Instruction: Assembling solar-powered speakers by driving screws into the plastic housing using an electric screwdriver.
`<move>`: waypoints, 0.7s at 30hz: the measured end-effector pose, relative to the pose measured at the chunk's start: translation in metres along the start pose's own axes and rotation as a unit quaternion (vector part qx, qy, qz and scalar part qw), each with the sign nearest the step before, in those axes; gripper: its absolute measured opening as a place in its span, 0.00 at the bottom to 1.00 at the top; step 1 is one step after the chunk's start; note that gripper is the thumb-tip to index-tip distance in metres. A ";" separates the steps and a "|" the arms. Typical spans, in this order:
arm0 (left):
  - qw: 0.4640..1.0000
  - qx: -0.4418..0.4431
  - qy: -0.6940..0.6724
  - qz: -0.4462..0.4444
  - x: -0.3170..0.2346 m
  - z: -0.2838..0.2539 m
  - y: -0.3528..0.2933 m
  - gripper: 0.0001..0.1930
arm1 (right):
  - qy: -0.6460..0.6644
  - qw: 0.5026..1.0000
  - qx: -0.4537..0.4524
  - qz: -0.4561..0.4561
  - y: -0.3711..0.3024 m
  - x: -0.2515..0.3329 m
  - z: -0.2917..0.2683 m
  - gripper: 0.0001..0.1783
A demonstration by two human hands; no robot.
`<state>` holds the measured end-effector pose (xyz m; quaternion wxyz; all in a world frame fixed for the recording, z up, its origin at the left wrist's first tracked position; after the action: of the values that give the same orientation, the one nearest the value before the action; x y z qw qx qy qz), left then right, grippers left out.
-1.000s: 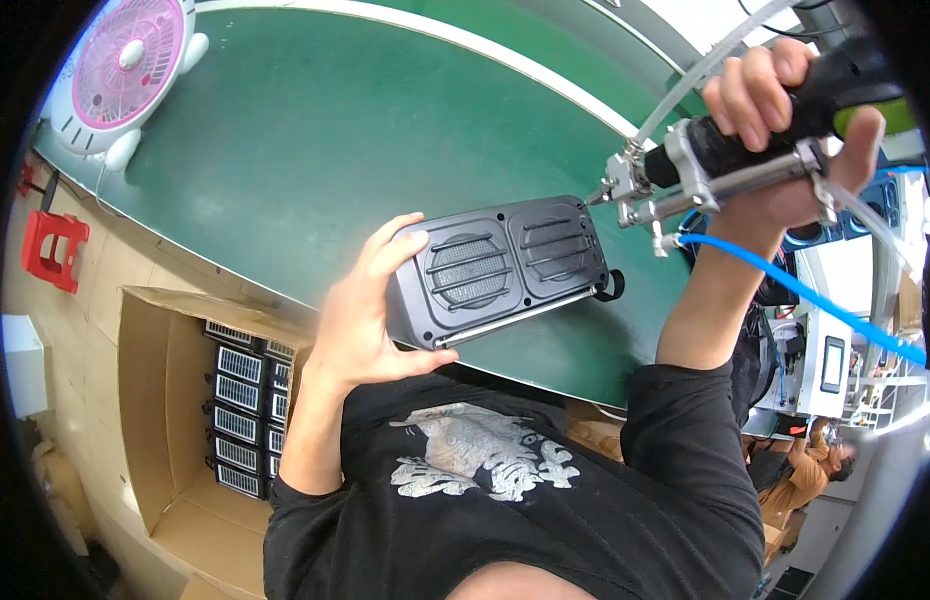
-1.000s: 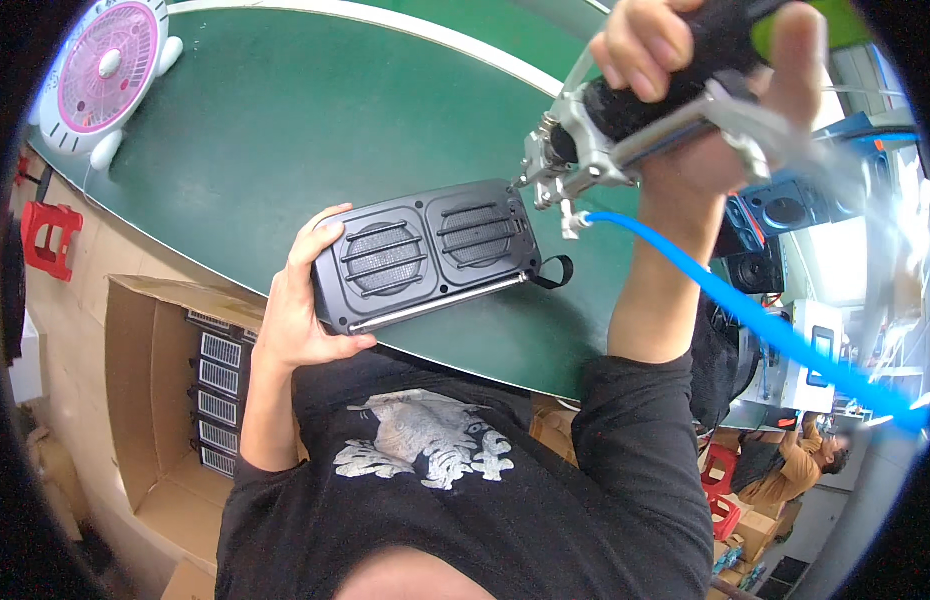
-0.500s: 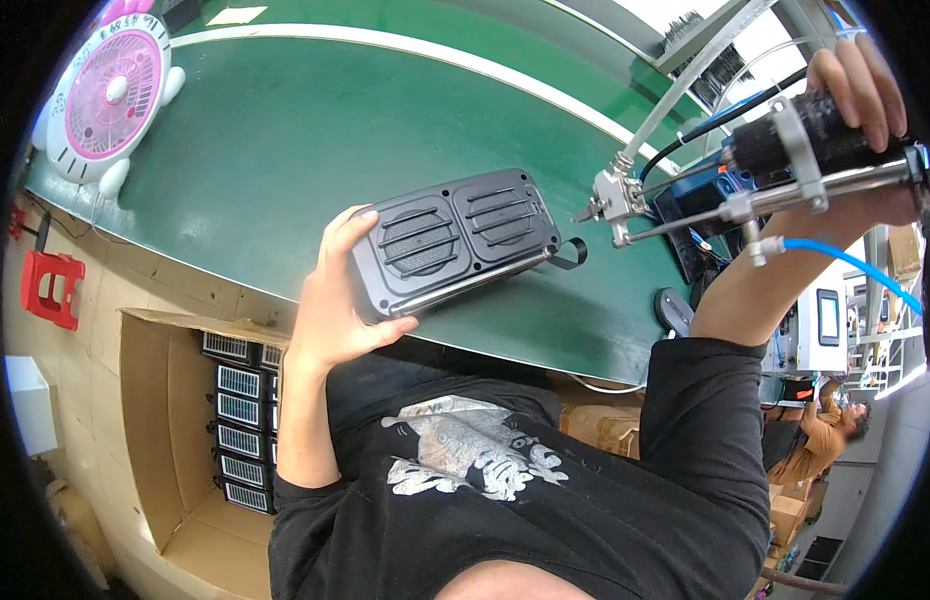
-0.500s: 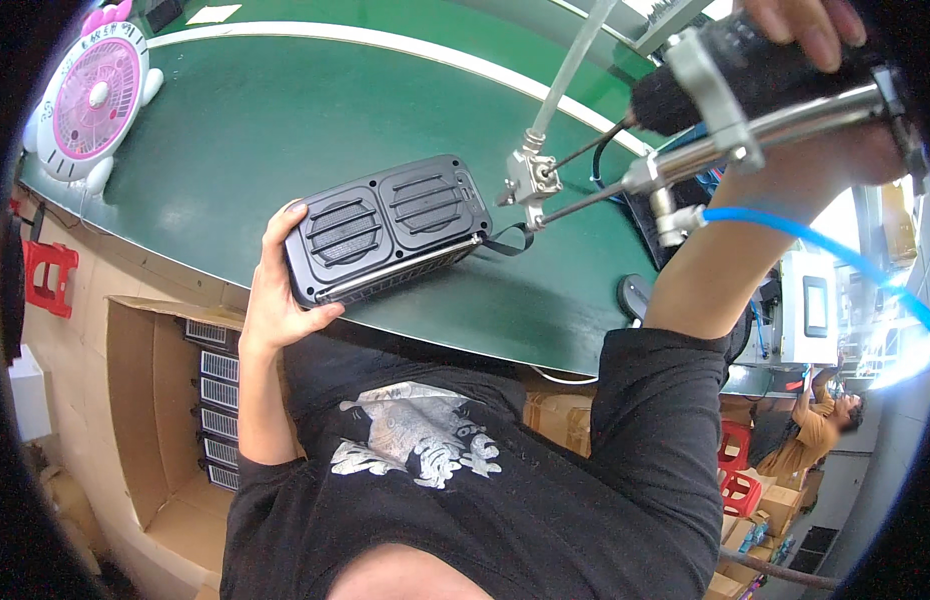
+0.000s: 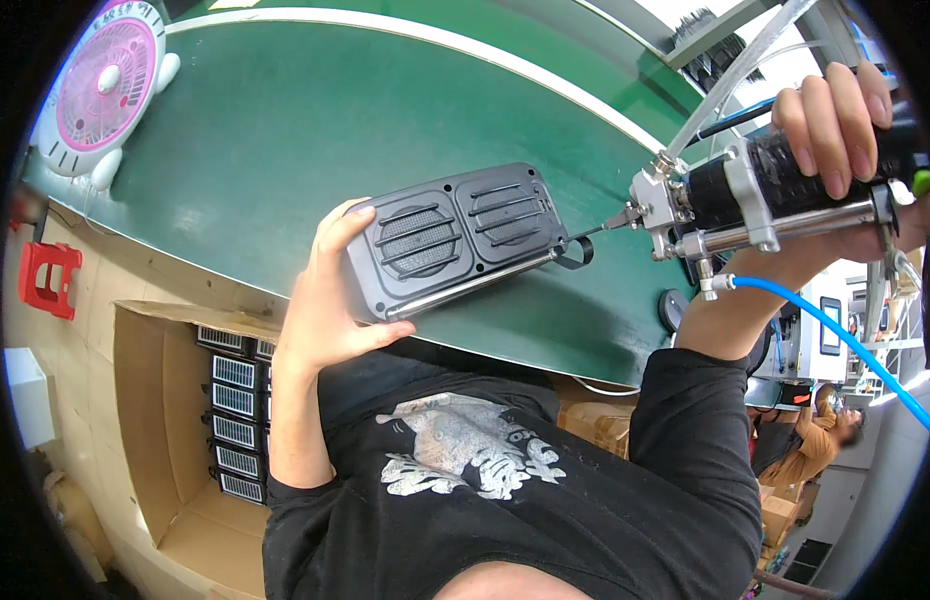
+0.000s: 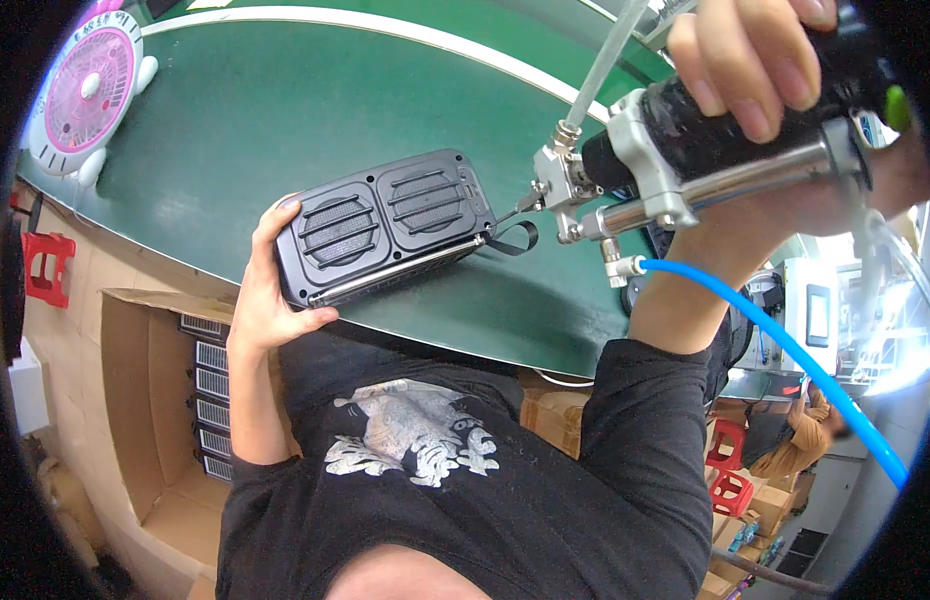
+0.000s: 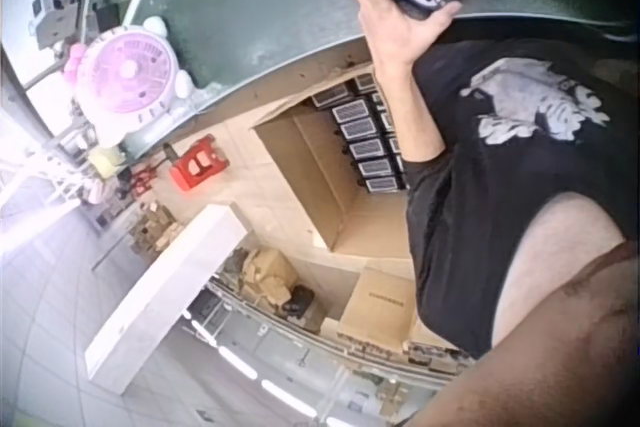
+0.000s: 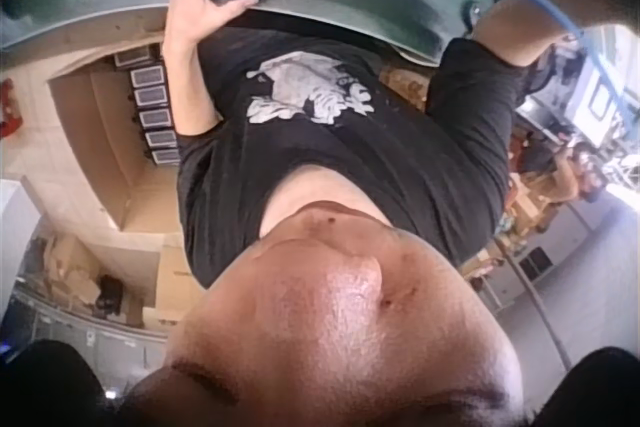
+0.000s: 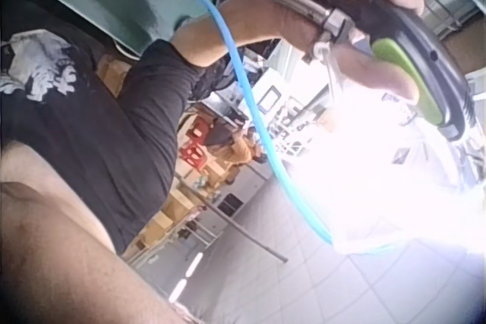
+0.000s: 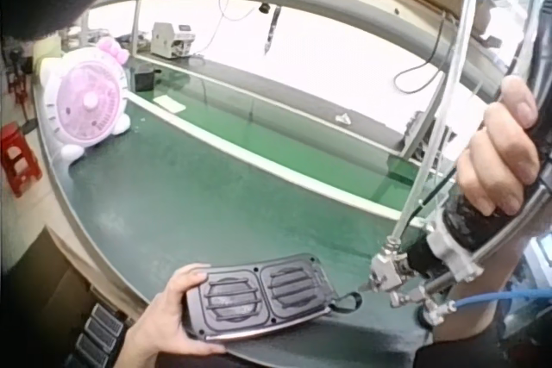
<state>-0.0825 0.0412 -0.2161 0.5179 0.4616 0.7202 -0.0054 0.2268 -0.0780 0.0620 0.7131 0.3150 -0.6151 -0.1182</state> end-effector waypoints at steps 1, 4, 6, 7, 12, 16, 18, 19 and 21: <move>1.000 0.000 0.001 0.003 0.000 0.000 0.000 0.59 | 0.002 1.000 0.000 0.002 0.000 -0.002 0.001 0.31; 1.000 0.000 -0.005 0.013 0.000 0.001 0.001 0.59 | 0.009 1.000 -0.001 0.009 0.002 -0.011 0.007 0.32; 1.000 -0.006 -0.017 0.017 0.001 0.001 0.002 0.59 | 0.012 1.000 0.001 0.014 0.003 -0.019 0.011 0.32; 1.000 -0.005 -0.015 0.019 0.001 0.001 0.002 0.59 | 0.016 1.000 0.001 0.015 0.003 -0.024 0.013 0.32; 1.000 -0.004 -0.011 0.028 0.002 0.001 0.001 0.58 | 0.015 0.998 0.013 0.060 -0.012 -0.052 0.017 0.32; 1.000 -0.003 -0.003 0.002 -0.001 -0.003 -0.001 0.57 | 0.027 1.000 -0.005 0.003 -0.022 -0.064 0.023 0.35; 1.000 -0.002 -0.018 -0.005 -0.002 -0.002 0.000 0.57 | 0.022 0.999 -0.025 -0.006 -0.019 -0.064 0.030 0.37; 0.999 0.006 -0.041 -0.016 -0.003 -0.002 0.000 0.57 | -0.004 1.000 -0.014 0.009 -0.015 -0.059 0.034 0.38; 0.999 0.006 -0.042 -0.012 -0.004 -0.002 0.001 0.56 | -0.035 0.999 -0.012 -0.012 -0.002 -0.038 0.038 0.40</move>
<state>-0.0832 0.0405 -0.2112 0.5447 0.4553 0.7034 -0.0349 0.1826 -0.0702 0.0322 0.6934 0.3096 -0.6343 -0.1454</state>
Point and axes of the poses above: each hand's wrist, its own y-axis towards the middle knuckle, its own z-axis out of the palm, x = y × z, the point moved 4 cm from there along y, towards the middle knuckle, and after that the axes turned 5 degrees about y, right-handed, at the moved point
